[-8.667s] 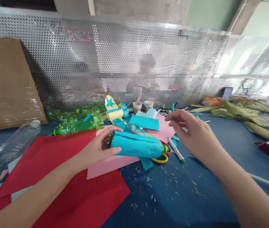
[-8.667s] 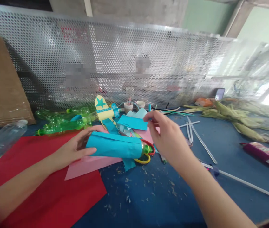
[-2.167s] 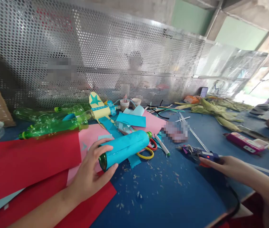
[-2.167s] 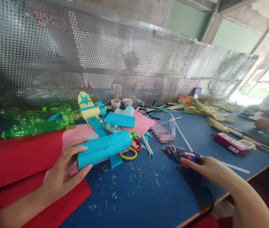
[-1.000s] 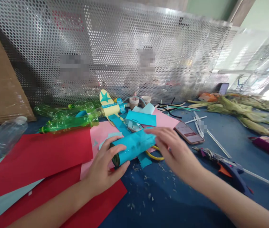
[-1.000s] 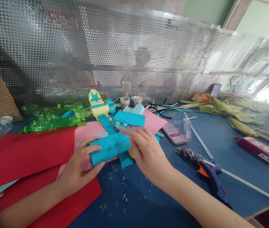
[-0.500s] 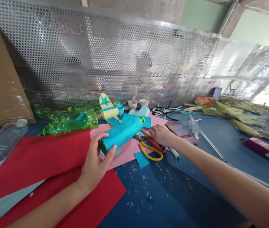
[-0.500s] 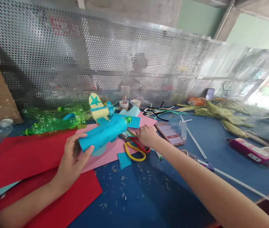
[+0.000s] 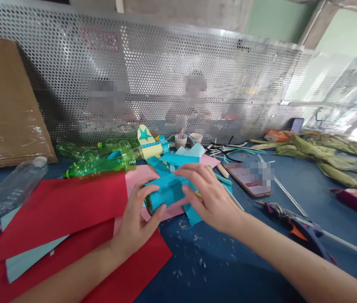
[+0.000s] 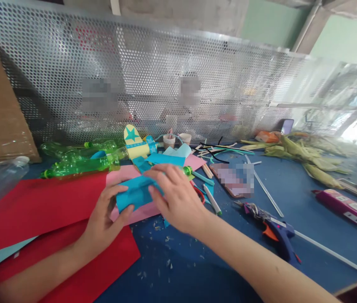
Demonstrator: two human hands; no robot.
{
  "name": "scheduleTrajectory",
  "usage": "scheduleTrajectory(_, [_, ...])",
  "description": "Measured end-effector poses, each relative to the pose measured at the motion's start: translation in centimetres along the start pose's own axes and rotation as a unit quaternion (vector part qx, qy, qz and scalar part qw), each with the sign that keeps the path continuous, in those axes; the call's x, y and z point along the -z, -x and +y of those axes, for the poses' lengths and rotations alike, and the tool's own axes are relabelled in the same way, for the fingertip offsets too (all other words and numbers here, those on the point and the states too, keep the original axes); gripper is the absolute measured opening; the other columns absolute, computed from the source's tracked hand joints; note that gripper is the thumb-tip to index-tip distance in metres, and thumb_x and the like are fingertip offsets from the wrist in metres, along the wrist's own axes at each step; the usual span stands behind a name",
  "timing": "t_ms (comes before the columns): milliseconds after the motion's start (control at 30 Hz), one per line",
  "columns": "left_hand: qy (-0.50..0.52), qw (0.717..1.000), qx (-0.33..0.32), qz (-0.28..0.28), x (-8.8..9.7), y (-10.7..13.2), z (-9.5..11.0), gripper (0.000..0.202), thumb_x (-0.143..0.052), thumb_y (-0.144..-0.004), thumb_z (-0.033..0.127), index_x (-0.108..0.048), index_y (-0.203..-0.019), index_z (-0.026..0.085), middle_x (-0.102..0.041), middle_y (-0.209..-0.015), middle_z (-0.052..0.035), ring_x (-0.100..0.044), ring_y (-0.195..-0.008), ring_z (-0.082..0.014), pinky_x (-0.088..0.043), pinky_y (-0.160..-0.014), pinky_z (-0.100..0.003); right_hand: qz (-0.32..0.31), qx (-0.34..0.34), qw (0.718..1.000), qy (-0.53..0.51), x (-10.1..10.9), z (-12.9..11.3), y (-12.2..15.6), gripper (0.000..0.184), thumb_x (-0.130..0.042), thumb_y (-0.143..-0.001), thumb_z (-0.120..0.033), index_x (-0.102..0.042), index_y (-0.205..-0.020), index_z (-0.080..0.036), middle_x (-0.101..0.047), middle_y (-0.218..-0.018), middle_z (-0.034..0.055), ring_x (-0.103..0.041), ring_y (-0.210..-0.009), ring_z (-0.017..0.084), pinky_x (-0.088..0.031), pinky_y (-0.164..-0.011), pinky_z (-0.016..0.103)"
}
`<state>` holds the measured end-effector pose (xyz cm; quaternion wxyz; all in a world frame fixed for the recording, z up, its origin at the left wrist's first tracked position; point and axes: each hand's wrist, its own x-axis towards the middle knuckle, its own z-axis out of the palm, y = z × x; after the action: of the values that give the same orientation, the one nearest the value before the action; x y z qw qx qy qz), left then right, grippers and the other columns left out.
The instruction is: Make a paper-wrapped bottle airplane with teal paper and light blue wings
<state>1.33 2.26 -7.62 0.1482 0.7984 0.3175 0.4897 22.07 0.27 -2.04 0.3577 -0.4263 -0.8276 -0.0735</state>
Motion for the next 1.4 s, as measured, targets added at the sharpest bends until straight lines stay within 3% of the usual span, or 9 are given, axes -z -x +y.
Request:
scheduleTrajectory(67, [-0.025, 0.999, -0.032, -0.003, 0.0, 0.0, 0.1, 0.032, -0.053, -0.089, 0.019, -0.042, -0.118, 0.028, -0.043, -0.125, -0.01, -0.048, -0.119, -0.026, -0.048, -0.093, -0.043, -0.022, 0.04, 0.998, -0.05, -0.4, -1.1, 0.6, 0.028, -0.042, -0.096, -0.022, -0.054, -0.121, -0.019, -0.059, -0.123, 0.0106, -0.05, -0.118, 0.022, -0.041, -0.102, 0.043])
scheduleTrajectory(400, [-0.076, 0.995, -0.065, -0.003, 0.1, -0.1, 0.5, 0.031, -0.056, -0.086, 0.016, -0.042, -0.113, 0.026, -0.046, -0.125, -0.0104, -0.048, -0.12, -0.0264, -0.047, -0.095, -0.047, -0.031, 0.028, 0.998, -0.054, -1.3, -0.5, 2.1, 0.032, -0.04, -0.097, -0.023, -0.051, -0.127, -0.019, -0.059, -0.123, 0.0106, -0.051, -0.118, 0.023, -0.042, -0.1, 0.044])
scheduleTrajectory(700, [-0.072, 0.994, -0.076, -0.02, 0.1, -0.1, 0.8, 0.031, -0.057, -0.085, 0.016, -0.043, -0.111, 0.026, -0.047, -0.124, -0.0106, -0.051, -0.117, -0.0269, -0.048, -0.092, -0.046, -0.049, 0.012, 0.998, -0.035, -1.3, -0.7, 2.4, 0.033, -0.039, -0.098, -0.028, -0.052, -0.128, -0.024, -0.056, -0.126, 0.0092, -0.047, -0.122, 0.024, -0.026, -0.111, 0.053])
scheduleTrajectory(767, [-0.069, 0.995, -0.073, -0.015, 0.3, -0.2, 0.9, 0.031, -0.056, -0.085, 0.015, -0.043, -0.11, 0.026, -0.047, -0.124, -0.0107, -0.051, -0.117, -0.0274, -0.049, -0.091, -0.046, -0.026, -0.008, 0.999, -0.043, -1.2, -0.4, 2.4, 0.033, -0.038, -0.099, -0.028, -0.049, -0.13, -0.024, -0.053, -0.128, 0.0098, -0.045, -0.123, 0.024, -0.028, -0.109, 0.054])
scheduleTrajectory(933, [-0.02, 0.997, -0.078, -0.009, 1.7, -1.6, 0.4, 0.032, -0.052, -0.083, 0.011, -0.041, -0.108, 0.027, -0.046, -0.126, -0.0103, -0.048, -0.122, -0.027, -0.047, -0.093, -0.047, 0.147, -0.144, 0.978, -0.04, -0.6, 2.2, 1.9, 0.033, -0.038, -0.097, -0.036, -0.045, -0.127, -0.023, -0.052, -0.126, 0.0132, -0.045, -0.122, 0.027, -0.035, -0.102, 0.053])
scheduleTrajectory(1000, [0.004, 0.998, -0.064, 0.007, 2.6, -2.4, 0.0, 0.033, -0.05, -0.084, 0.012, -0.04, -0.111, 0.028, -0.046, -0.125, -0.0091, -0.049, -0.12, -0.0253, -0.046, -0.094, -0.046, 0.144, -0.182, 0.971, -0.05, -0.5, 3.5, 1.8, 0.04, -0.046, -0.092, -0.046, -0.044, -0.127, -0.024, -0.052, -0.128, 0.0132, -0.044, -0.123, 0.029, -0.034, -0.102, 0.057])
scheduleTrajectory(1100, [0.046, 0.999, -0.019, 0.017, 3.7, -3.2, -0.6, 0.042, -0.051, -0.085, 0.017, -0.036, -0.122, 0.029, -0.049, -0.122, -0.0087, -0.053, -0.115, -0.0246, -0.051, -0.089, -0.044, 0.061, -0.214, 0.968, -0.119, -1.0, 4.7, 1.9, 0.063, -0.06, -0.08, -0.058, -0.041, -0.131, -0.025, -0.051, -0.132, 0.0134, -0.049, -0.121, 0.032, -0.042, -0.097, 0.056])
scheduleTrajectory(1233, [0.118, 0.992, 0.054, -0.008, 4.5, -3.8, -1.7, 0.055, -0.049, -0.086, 0.022, -0.026, -0.134, 0.032, -0.056, -0.121, -0.0093, -0.061, -0.106, -0.0238, -0.056, -0.078, -0.04, -0.033, -0.252, 0.946, -0.2, -1.8, 4.6, 2.1, 0.068, -0.066, -0.074, -0.058, -0.046, -0.129, -0.023, -0.062, -0.113, 0.0108, -0.066, -0.084, 0.023, -0.056, -0.075, 0.042])
scheduleTrajectory(1400, [0.17, 0.967, 0.162, -0.101, 5.1, -4.4, -3.4, 0.071, -0.055, -0.081, 0.025, -0.023, -0.143, 0.034, -0.059, -0.125, -0.0103, -0.065, -0.102, -0.0264, -0.059, -0.073, -0.039, 0.014, -0.26, 0.95, -0.171, -2.4, 4.5, 2.3, 0.068, -0.068, -0.074, -0.056, -0.05, -0.131, -0.024, -0.063, -0.108, 0.0094, -0.065, -0.078, 0.021, -0.057, -0.069, 0.04])
